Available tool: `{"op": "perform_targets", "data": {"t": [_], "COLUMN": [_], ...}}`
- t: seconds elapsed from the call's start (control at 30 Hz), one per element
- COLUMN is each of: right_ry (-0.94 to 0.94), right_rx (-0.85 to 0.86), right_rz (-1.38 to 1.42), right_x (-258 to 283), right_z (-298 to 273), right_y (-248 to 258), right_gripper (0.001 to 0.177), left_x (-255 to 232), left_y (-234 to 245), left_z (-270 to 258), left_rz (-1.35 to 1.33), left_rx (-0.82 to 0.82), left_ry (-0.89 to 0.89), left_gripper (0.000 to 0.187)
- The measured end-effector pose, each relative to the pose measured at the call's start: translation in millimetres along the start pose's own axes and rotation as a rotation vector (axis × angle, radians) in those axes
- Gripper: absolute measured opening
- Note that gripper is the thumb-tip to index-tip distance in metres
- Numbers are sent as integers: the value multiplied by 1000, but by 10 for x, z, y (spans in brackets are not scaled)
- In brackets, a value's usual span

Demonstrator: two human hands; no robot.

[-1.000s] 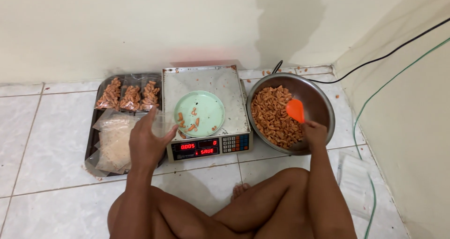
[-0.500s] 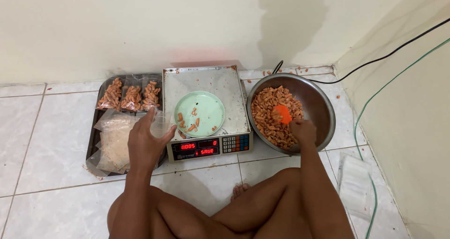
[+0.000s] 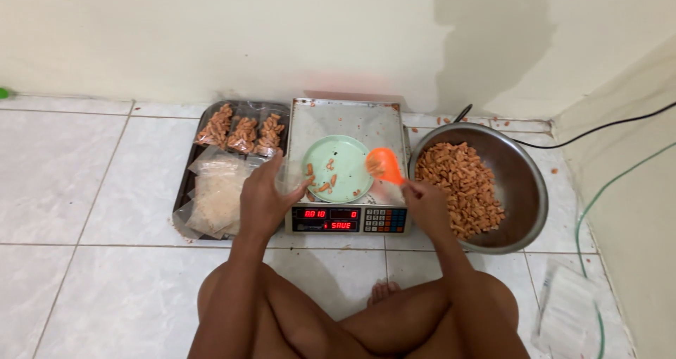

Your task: A person is sitting on the floor, using a spoon to scoop snacks from a large bowl onto a digital scale for weighing, and then transferring them into plastic bags.

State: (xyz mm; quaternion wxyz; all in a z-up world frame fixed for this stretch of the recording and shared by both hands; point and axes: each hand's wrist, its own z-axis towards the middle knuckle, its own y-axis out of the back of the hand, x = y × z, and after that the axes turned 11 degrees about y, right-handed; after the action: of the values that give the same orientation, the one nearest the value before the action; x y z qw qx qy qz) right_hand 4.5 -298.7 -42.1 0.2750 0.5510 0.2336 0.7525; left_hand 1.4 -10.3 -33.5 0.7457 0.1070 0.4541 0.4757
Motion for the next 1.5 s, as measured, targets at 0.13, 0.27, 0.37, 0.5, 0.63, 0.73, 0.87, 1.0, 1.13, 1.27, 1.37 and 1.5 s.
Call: {"op": "perform_targets", "data": {"t": [0.13, 0.27, 0.37, 0.5, 0.63, 0.73, 0.87, 1.0, 1.13, 1.27, 1.37, 1.5], "right_ry": [56, 65, 49, 77, 155, 210, 199, 171, 140, -17, -146, -266], "right_rx": [22, 5, -6, -41, -51, -69, -98, -76, -91, -203, -302, -258], "right_rz": [4, 16, 8, 26, -59, -75, -33, 34, 75, 0, -222, -493], "right_x": [59, 62, 18, -47, 66, 114, 95, 135, 160, -39, -421, -1306], "right_z": [28, 54, 60, 63, 77, 79, 86, 86, 80, 153, 161, 15], "right_y": [-144, -174, -197, -216, -198, -180, -183, -158, -95, 202, 551, 660], "right_gripper": [23, 23, 23, 23, 22, 22, 20, 21, 22, 20, 20, 23], "left_x": [-33, -46, -37, -46, -42, -73, -108, -90, -63, -62, -95, -117], "left_y": [23, 31, 3, 21, 17, 52, 89, 70, 50, 82, 89, 100], "left_z": [9, 22, 16, 13, 13, 18, 31, 17, 7, 11, -6, 15], "left_rz": [52, 19, 28, 17, 37, 2, 5, 4, 7, 36, 67, 56], "left_rx": [-20, 19, 28, 72, 57, 95, 135, 124, 127, 104, 98, 127], "left_ry": [12, 29, 33, 63, 45, 72, 104, 88, 88, 55, 55, 87], "left_gripper": [68, 67, 67, 68, 68, 68, 67, 67, 66, 68, 68, 66]}}
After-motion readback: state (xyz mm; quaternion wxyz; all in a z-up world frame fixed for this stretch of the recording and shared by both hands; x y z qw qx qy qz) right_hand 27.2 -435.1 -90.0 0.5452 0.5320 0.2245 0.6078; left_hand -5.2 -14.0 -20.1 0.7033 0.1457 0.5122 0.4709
